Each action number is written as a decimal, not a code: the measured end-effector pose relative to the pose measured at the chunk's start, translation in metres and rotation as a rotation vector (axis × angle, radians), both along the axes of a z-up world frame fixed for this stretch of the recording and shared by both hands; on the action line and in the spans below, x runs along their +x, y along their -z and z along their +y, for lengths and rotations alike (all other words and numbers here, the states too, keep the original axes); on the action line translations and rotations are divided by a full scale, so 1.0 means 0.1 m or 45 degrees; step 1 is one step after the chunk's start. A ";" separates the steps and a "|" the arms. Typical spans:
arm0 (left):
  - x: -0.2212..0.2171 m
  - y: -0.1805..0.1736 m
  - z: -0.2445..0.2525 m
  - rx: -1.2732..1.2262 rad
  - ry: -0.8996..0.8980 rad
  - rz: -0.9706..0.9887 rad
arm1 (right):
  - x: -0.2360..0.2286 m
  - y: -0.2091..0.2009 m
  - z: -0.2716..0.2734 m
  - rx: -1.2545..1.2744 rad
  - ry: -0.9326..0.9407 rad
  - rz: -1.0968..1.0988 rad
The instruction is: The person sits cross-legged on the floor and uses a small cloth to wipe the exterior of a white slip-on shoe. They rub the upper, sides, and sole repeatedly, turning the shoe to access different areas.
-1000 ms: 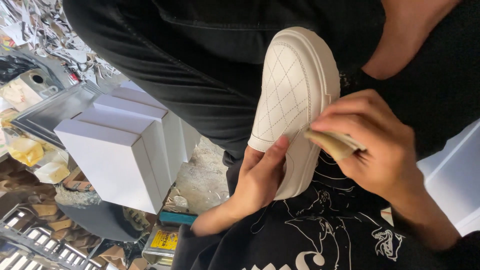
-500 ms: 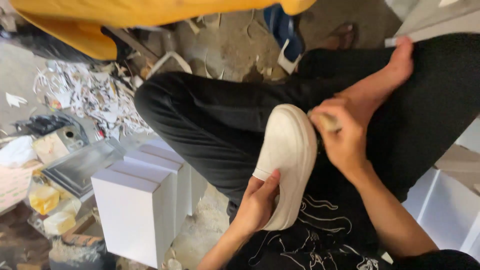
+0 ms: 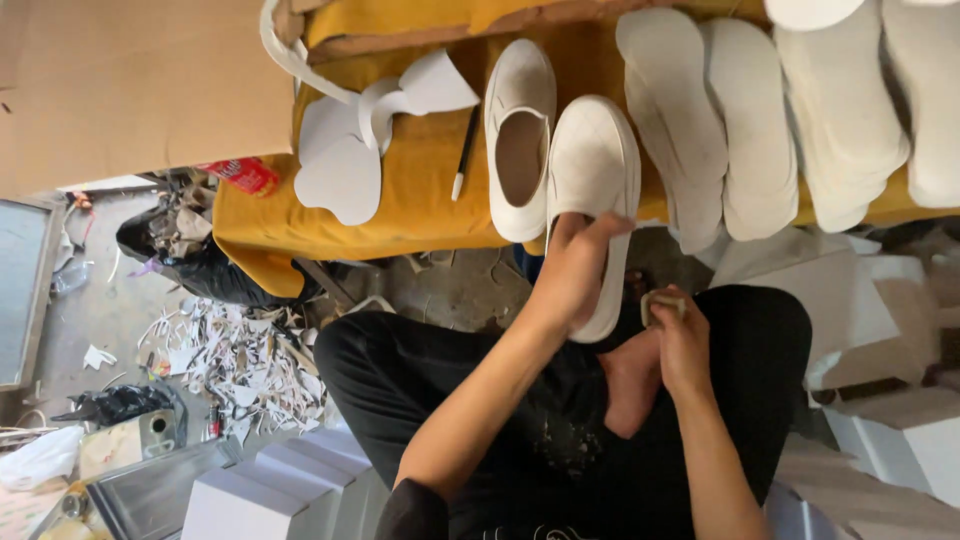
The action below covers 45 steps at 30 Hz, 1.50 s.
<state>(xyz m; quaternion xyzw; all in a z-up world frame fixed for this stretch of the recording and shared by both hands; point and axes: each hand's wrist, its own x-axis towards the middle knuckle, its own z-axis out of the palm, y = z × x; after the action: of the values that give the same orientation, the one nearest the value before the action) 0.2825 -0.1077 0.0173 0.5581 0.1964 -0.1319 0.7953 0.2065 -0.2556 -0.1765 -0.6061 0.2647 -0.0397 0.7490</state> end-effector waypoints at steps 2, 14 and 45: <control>0.29 -0.69 -0.07 0.020 0.040 0.010 | 0.00 -0.05 -0.01 -0.113 -0.154 0.139; 1.10 -0.45 0.18 -0.211 0.361 -0.131 | 0.04 0.02 0.01 -0.151 -0.145 -0.021; -1.18 0.04 1.30 0.042 -0.181 -0.213 | -0.08 0.51 -0.04 -0.325 -0.385 0.035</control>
<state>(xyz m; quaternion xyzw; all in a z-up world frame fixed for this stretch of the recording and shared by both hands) 0.1642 0.0218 0.0136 0.5650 0.1706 -0.0250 0.8069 0.1987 -0.2598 -0.2273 -0.7294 0.1737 0.0484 0.6599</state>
